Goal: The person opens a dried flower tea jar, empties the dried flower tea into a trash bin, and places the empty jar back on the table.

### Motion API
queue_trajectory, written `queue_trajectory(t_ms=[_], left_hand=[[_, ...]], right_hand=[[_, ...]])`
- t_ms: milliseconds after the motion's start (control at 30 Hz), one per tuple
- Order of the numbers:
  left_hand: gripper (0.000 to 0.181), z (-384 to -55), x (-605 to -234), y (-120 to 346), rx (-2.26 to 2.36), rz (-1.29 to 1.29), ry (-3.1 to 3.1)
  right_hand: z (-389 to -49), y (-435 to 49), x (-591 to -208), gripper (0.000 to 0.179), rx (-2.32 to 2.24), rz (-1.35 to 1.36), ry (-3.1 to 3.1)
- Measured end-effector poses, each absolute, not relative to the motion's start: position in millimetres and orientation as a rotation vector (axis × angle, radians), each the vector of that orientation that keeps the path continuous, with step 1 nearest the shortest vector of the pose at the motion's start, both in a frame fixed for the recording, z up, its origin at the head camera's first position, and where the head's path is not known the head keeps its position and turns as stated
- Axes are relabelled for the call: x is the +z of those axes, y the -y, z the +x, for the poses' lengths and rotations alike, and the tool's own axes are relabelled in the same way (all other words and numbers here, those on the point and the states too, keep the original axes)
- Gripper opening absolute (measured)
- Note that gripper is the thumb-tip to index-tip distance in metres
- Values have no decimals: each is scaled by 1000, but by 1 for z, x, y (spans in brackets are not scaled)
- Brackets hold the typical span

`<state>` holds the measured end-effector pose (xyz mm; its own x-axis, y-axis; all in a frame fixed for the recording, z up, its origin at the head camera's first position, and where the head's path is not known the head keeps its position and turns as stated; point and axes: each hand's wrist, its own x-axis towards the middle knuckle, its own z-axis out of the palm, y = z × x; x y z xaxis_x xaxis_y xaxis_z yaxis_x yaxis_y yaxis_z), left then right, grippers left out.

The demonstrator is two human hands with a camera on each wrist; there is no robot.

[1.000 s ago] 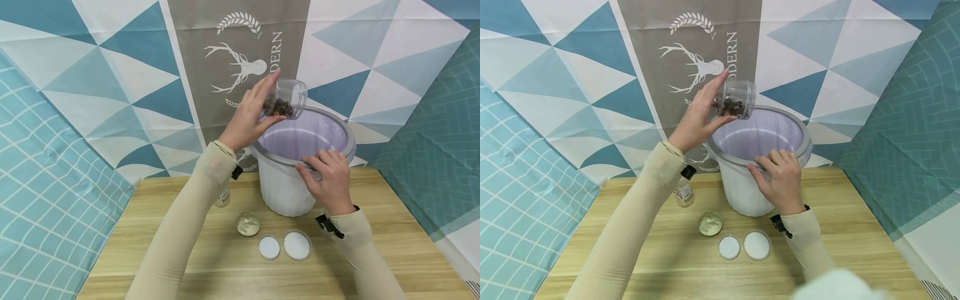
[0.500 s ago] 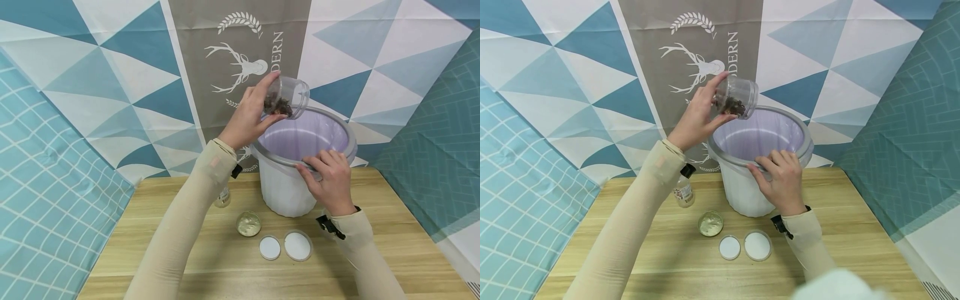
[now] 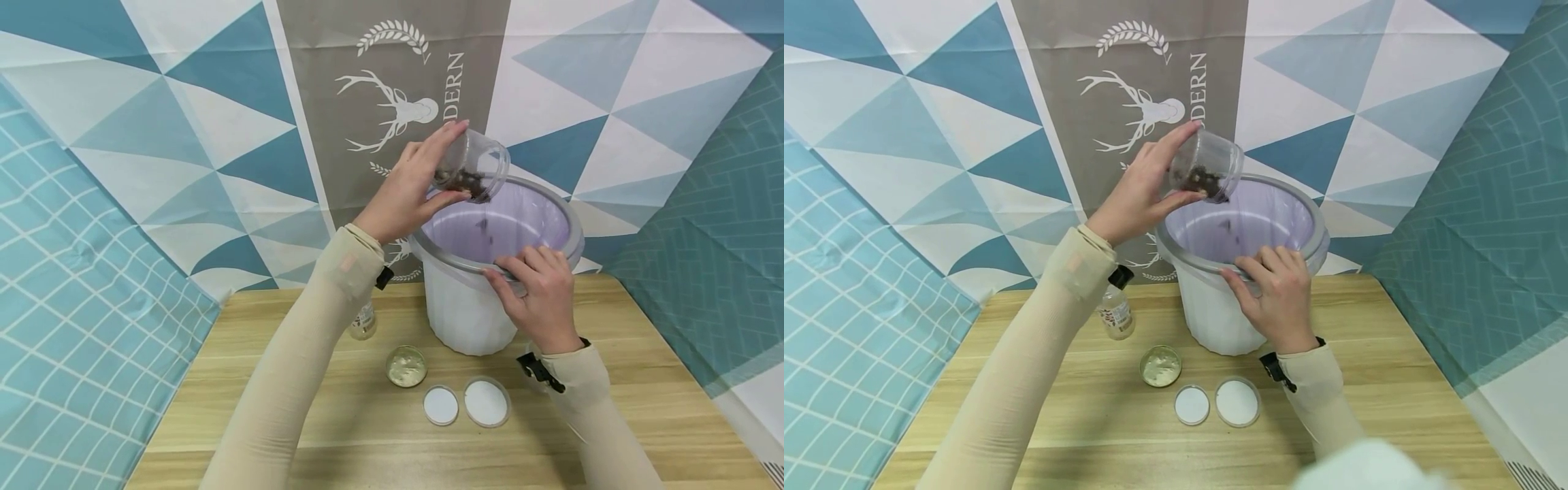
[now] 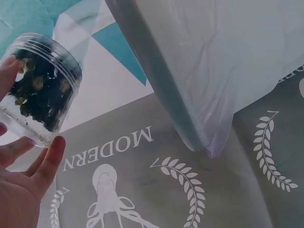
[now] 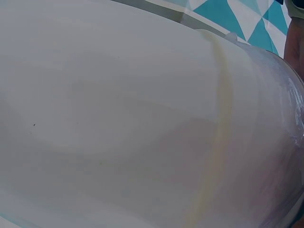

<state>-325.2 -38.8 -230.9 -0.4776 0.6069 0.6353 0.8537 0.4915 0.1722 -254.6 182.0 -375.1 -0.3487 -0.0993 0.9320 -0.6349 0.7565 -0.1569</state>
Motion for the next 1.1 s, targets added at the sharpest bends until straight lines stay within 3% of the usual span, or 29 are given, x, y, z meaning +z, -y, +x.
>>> queue_trajectory(t_ms=[1100], left_hand=[[80, -322, -232, 26, -466, -1197, 2224]], right_hand=[[-255, -183, -375, 58, 611, 570, 1876]])
